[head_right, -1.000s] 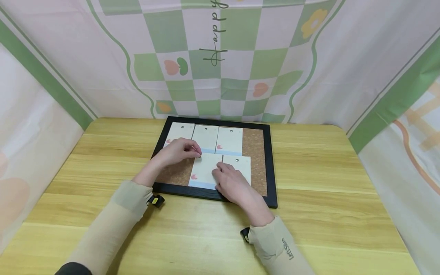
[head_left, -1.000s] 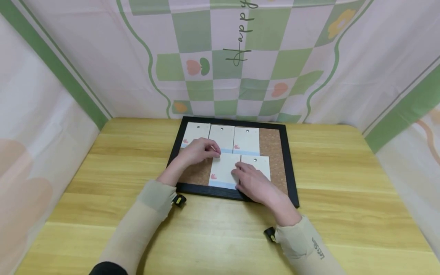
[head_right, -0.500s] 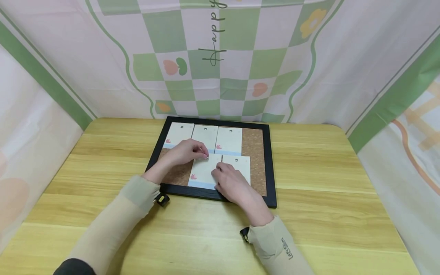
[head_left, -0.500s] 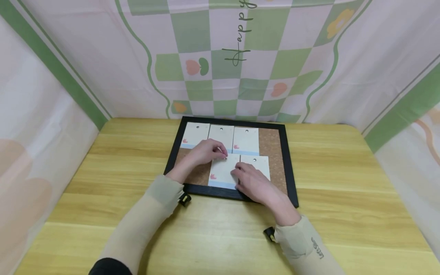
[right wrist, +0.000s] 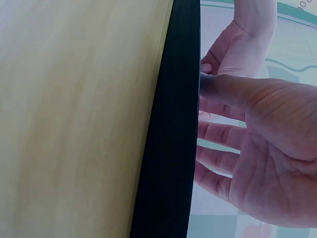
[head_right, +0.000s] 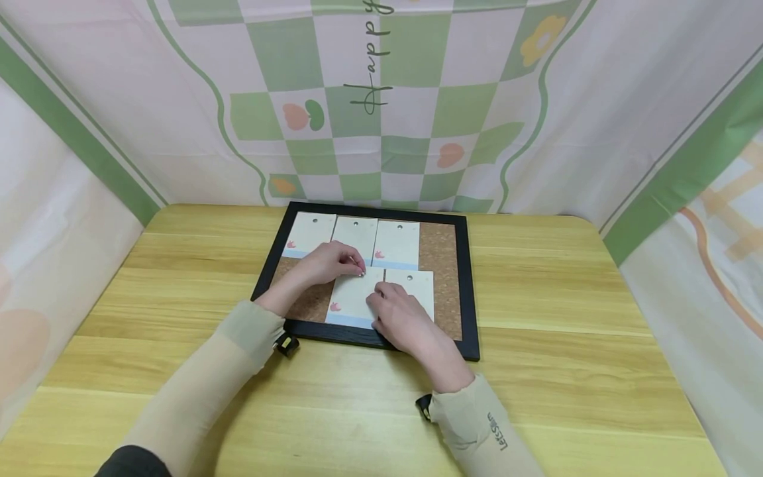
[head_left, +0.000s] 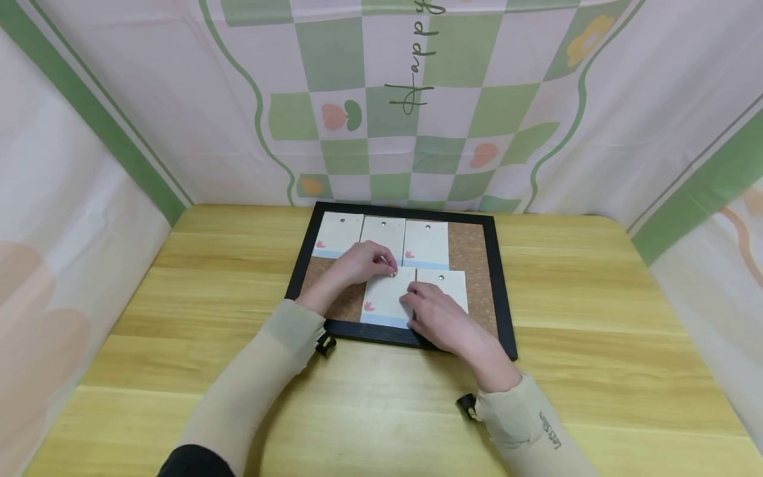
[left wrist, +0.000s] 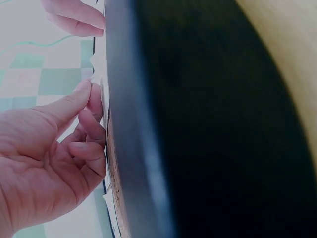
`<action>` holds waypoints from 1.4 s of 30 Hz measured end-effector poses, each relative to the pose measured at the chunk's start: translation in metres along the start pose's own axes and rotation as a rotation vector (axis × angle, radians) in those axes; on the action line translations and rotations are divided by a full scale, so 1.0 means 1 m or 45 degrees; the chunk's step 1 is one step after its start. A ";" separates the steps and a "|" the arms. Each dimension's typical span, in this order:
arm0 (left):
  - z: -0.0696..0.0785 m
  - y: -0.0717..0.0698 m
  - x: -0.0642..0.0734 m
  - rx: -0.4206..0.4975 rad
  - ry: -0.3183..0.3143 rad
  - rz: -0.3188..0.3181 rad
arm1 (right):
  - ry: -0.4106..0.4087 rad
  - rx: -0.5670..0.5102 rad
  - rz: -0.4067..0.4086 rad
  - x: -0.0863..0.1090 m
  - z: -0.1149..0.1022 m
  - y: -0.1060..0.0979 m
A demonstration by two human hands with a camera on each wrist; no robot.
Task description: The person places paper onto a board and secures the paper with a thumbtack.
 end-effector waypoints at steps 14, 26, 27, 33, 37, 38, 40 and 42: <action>0.002 0.000 -0.001 -0.029 -0.013 -0.020 | 0.021 0.015 -0.018 0.000 0.001 0.002; -0.001 -0.002 -0.003 -0.023 -0.083 -0.020 | 0.027 0.011 -0.022 -0.002 0.002 0.004; -0.001 -0.002 -0.003 -0.023 -0.085 -0.021 | 0.029 0.010 -0.023 -0.002 0.003 0.004; -0.001 -0.002 -0.004 -0.005 -0.108 -0.039 | 0.030 0.005 -0.023 -0.001 0.003 0.003; -0.001 -0.003 -0.004 -0.001 -0.119 -0.035 | 0.024 0.006 -0.018 -0.001 0.003 0.003; -0.001 -0.003 -0.004 -0.002 -0.120 -0.033 | 0.024 0.006 -0.019 -0.001 0.003 0.003; -0.001 -0.003 -0.005 -0.006 -0.127 -0.030 | 0.026 0.008 -0.023 -0.001 0.002 0.003; -0.002 -0.002 -0.006 -0.015 -0.136 -0.027 | 0.029 0.010 -0.027 -0.001 0.002 0.003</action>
Point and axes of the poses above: each hand's wrist, its own x-axis away from the middle knuckle, its own y-axis out of the palm, z = x × y, the point moved 9 cm from there along -x, towards the middle knuckle, and after that the axes turned 7 degrees about -x, right-handed, at the moved point
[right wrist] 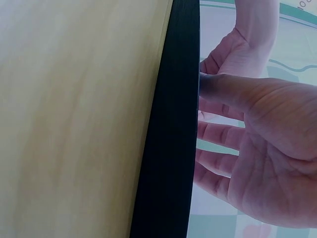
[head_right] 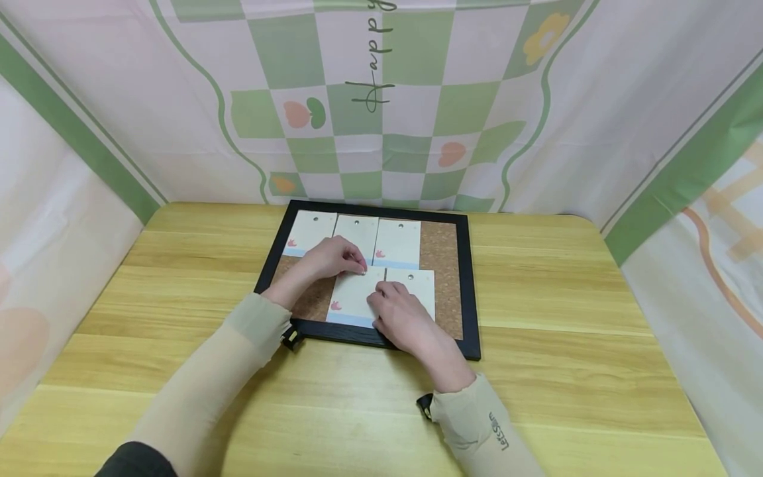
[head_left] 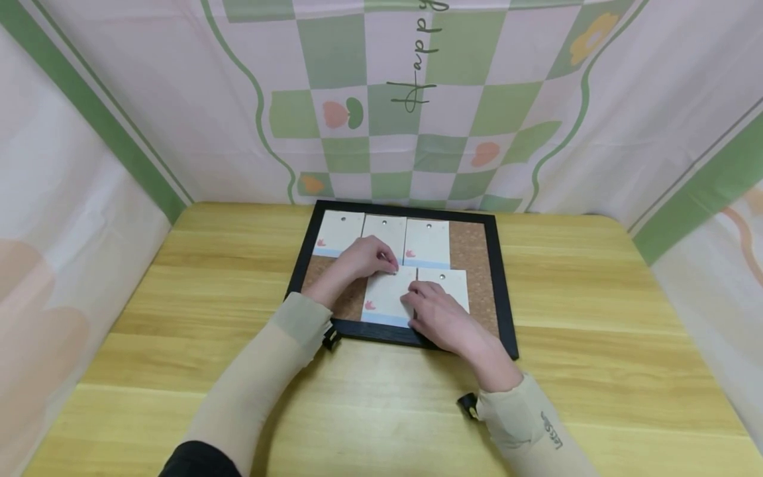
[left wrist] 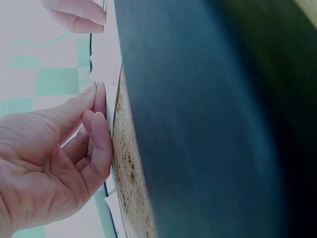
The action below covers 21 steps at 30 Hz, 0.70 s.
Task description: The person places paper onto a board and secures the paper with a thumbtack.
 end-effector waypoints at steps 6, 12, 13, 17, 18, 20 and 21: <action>0.000 0.001 0.000 -0.031 -0.044 0.007 | 0.005 -0.001 -0.005 0.000 0.000 0.000; 0.002 0.001 0.001 -0.070 -0.063 0.016 | 0.016 -0.010 -0.014 0.000 0.000 0.000; 0.003 0.000 0.001 -0.077 -0.062 0.017 | 0.016 -0.011 -0.016 0.000 0.000 0.000; 0.004 0.001 0.001 -0.108 -0.072 0.011 | 0.016 -0.014 -0.017 0.000 0.000 0.000; 0.004 0.001 0.001 -0.116 -0.076 0.009 | 0.014 -0.012 -0.017 0.000 0.000 0.000; 0.004 0.001 0.002 -0.127 -0.086 0.005 | 0.012 -0.008 -0.016 0.000 0.000 0.000; 0.004 0.001 0.002 -0.132 -0.089 0.003 | 0.010 -0.007 -0.016 0.000 0.000 0.000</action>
Point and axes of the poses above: each hand's wrist, its own x-axis away from the middle knuckle, its own y-axis out of the palm, z = x × y, the point moved 9 cm from there along -x, towards the middle knuckle, and after that the axes turned 7 degrees about -x, right-handed, at the moved point
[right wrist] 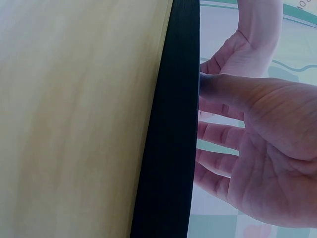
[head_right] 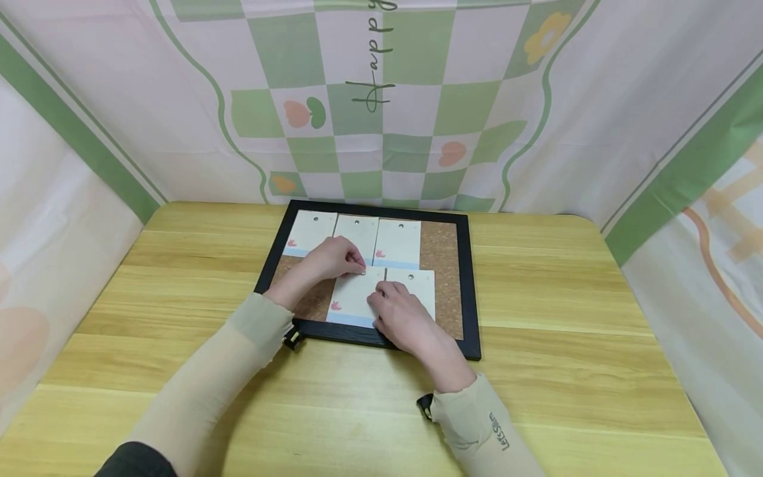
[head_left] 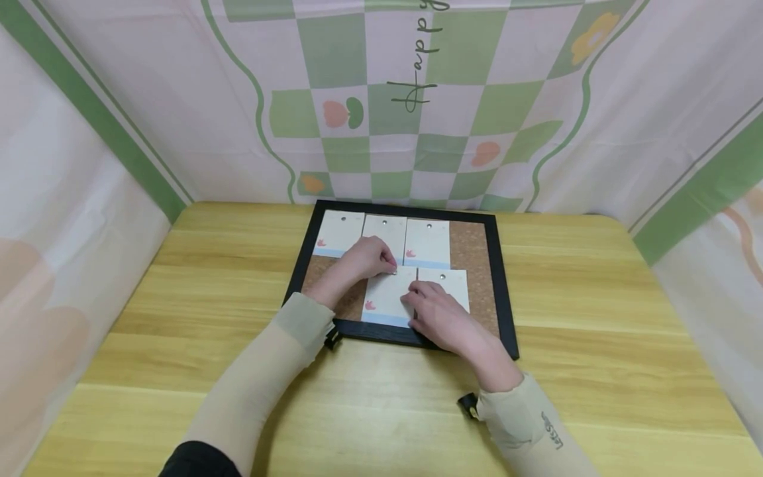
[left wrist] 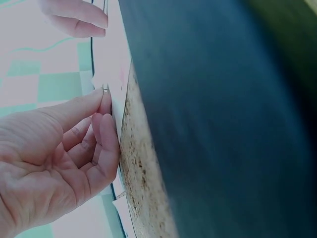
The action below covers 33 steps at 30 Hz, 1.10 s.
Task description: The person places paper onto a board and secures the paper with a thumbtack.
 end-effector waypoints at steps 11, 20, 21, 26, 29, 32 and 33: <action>0.001 0.000 0.001 -0.021 -0.016 0.003 | -0.010 0.005 0.007 0.000 -0.001 -0.001; 0.005 0.000 0.003 -0.047 -0.011 0.020 | -0.006 -0.011 0.016 0.001 -0.001 -0.002; 0.006 -0.001 0.004 -0.054 -0.008 0.026 | -0.008 -0.012 0.018 0.001 -0.001 -0.002; 0.008 -0.001 0.005 -0.079 0.002 0.050 | -0.010 -0.016 0.019 0.001 -0.001 -0.002; 0.009 -0.001 0.005 -0.072 0.003 0.058 | -0.016 -0.009 0.019 0.000 -0.001 -0.002; 0.008 -0.001 0.006 -0.062 0.001 0.060 | -0.026 -0.004 0.027 0.001 -0.001 -0.003; 0.008 -0.001 0.007 -0.062 0.006 0.062 | -0.031 -0.005 0.030 0.001 -0.001 -0.004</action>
Point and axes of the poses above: each hand's wrist, its own x-axis away from the middle knuckle, its own y-axis out of the palm, z = x × y, the point moved 9 cm from there along -x, towards the middle knuckle, and after that the axes turned 7 degrees about -x, right-handed, at the moved point
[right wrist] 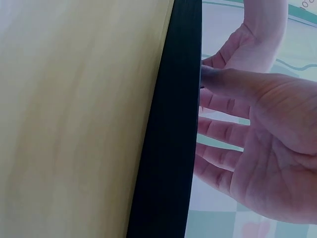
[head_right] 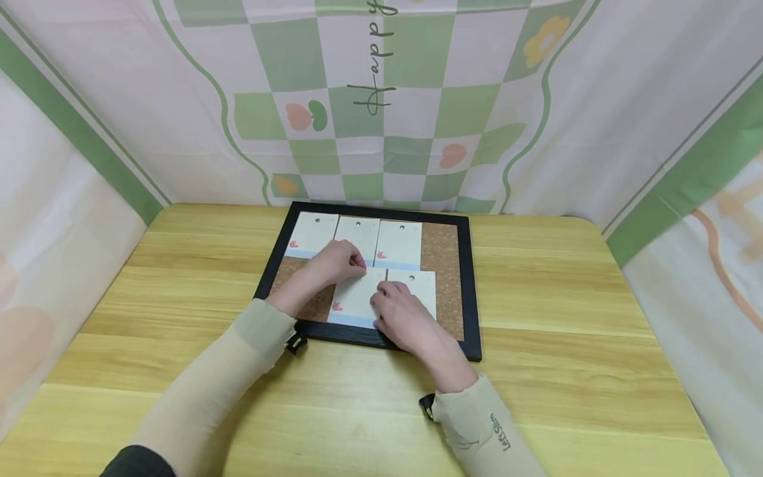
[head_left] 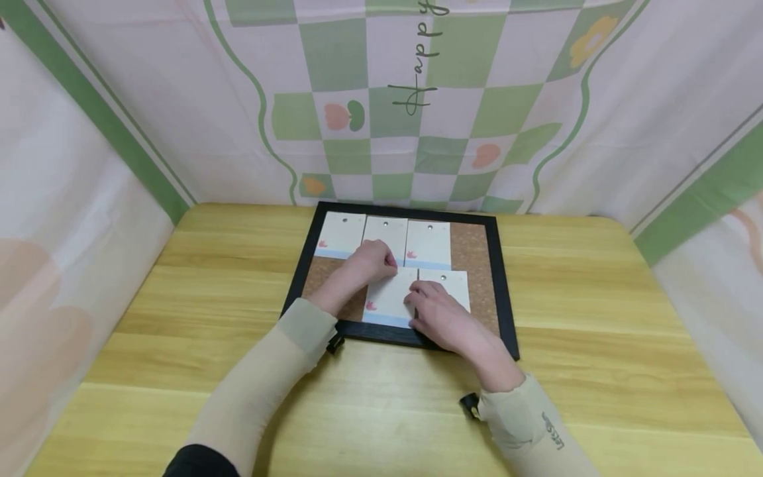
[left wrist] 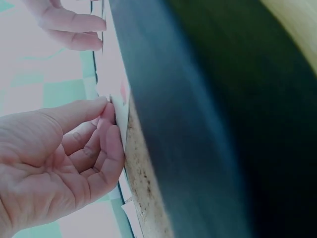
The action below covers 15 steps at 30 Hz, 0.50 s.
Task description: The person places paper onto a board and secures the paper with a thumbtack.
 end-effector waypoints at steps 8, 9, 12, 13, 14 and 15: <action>0.004 -0.006 0.017 -0.009 0.177 -0.108 | 0.056 -0.090 0.004 0.001 0.007 -0.012; 0.003 -0.009 0.020 -0.010 0.209 -0.104 | 0.069 -0.110 0.015 0.001 0.009 -0.016; -0.006 -0.019 0.030 0.005 0.244 -0.055 | 0.114 -0.160 0.045 0.005 0.018 -0.028; -0.011 -0.023 0.033 0.012 0.222 -0.022 | 0.138 -0.171 0.056 0.007 0.023 -0.032; -0.017 -0.028 0.036 0.023 0.192 0.011 | 0.166 -0.179 0.064 0.009 0.028 -0.036; -0.024 -0.033 0.039 0.021 0.160 0.049 | 0.193 -0.188 0.072 0.011 0.033 -0.039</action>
Point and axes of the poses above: each hand's wrist, its own x-axis away from the middle knuckle, its own y-axis out of the palm, z = x × y, the point moved 9 cm from there along -x, towards the middle knuckle, and after that the axes turned 7 degrees about -x, right-handed, at the moved point
